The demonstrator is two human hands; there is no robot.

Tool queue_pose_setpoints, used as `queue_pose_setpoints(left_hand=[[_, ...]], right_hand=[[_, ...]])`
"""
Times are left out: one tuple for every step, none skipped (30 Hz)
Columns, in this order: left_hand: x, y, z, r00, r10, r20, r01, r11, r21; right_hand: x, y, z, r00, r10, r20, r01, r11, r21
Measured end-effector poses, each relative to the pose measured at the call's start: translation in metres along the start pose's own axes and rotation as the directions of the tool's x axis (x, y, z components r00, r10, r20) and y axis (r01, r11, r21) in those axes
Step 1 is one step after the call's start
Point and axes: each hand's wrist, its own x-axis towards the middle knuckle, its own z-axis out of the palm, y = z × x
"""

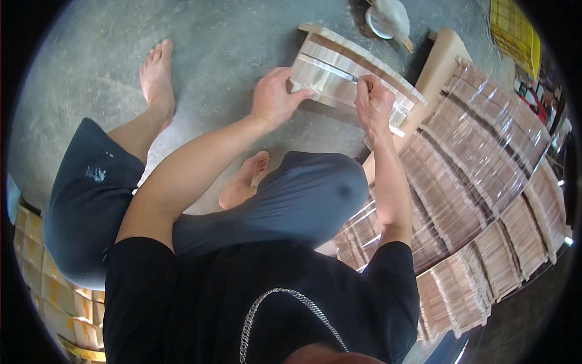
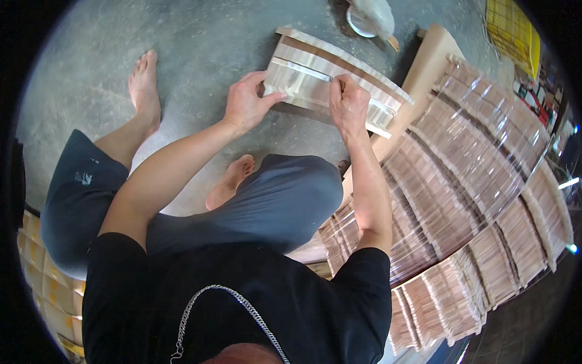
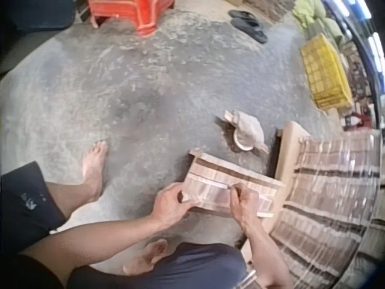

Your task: Applying glue to wood panels and assembling structural cross-joints for furniture components.

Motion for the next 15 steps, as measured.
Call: queue_pose_setpoints(left_hand=[[0.0,-0.002,0.001,1.0,-0.014,-0.019,0.014,1.0,-0.002],[-0.001,-0.005,0.003,1.0,0.0,-0.026,-0.001,1.0,-0.01],[-0.002,-0.007,0.004,0.999,0.015,-0.034,-0.016,1.0,-0.018],[-0.002,-0.006,0.005,1.0,-0.016,-0.016,0.015,1.0,-0.023],[-0.001,-0.005,0.005,0.999,-0.026,-0.03,0.025,0.999,-0.03],[-0.001,-0.005,0.004,0.999,-0.039,-0.015,0.039,0.999,-0.034],[-0.001,-0.005,0.004,0.999,-0.051,0.002,0.051,0.998,-0.038],[-0.002,-0.006,0.005,0.998,-0.059,-0.008,0.059,0.997,-0.043],[-0.003,-0.007,0.006,0.999,-0.031,-0.038,0.03,0.999,-0.018],[-0.003,-0.008,0.007,0.998,0.0,-0.063,0.001,1.0,0.009],[-0.003,-0.01,0.007,0.998,-0.005,-0.069,0.006,1.0,0.005],[-0.003,-0.011,0.008,0.998,-0.016,-0.059,0.018,1.0,0.024],[-0.003,-0.011,0.009,0.999,-0.025,-0.047,0.027,0.999,0.043],[-0.003,-0.014,0.011,0.999,-0.024,-0.047,0.026,0.999,0.041],[-0.004,-0.018,0.014,0.995,0.026,-0.099,-0.02,0.998,0.057]], right_hand=[[0.004,-0.009,0.006,0.999,-0.027,0.026,0.027,1.0,0.01],[0.007,-0.016,0.011,0.998,-0.041,0.043,0.041,0.999,0.013],[0.01,-0.022,0.017,0.997,-0.051,0.06,0.049,0.998,0.039],[0.013,-0.026,0.02,0.995,-0.06,0.075,0.055,0.997,0.062],[0.015,-0.031,0.023,0.993,-0.071,0.089,0.066,0.996,0.06],[0.017,-0.036,0.025,0.99,-0.1,0.096,0.096,0.994,0.044],[0.019,-0.041,0.028,0.987,-0.127,0.101,0.125,0.992,0.03],[0.021,-0.046,0.03,0.984,-0.136,0.113,0.133,0.991,0.029],[0.023,-0.05,0.032,0.974,-0.188,0.125,0.189,0.982,0.001],[0.025,-0.055,0.034,0.962,-0.237,0.135,0.242,0.97,-0.027],[0.026,-0.062,0.037,0.96,-0.241,0.141,0.247,0.969,-0.027],[0.028,-0.071,0.041,0.95,-0.278,0.144,0.282,0.959,-0.01],[0.029,-0.079,0.045,0.939,-0.312,0.144,0.314,0.949,0.005],[0.031,-0.085,0.049,0.939,-0.312,0.144,0.315,0.949,0.003],[0.033,-0.091,0.055,0.911,-0.367,0.187,0.377,0.926,-0.016]])
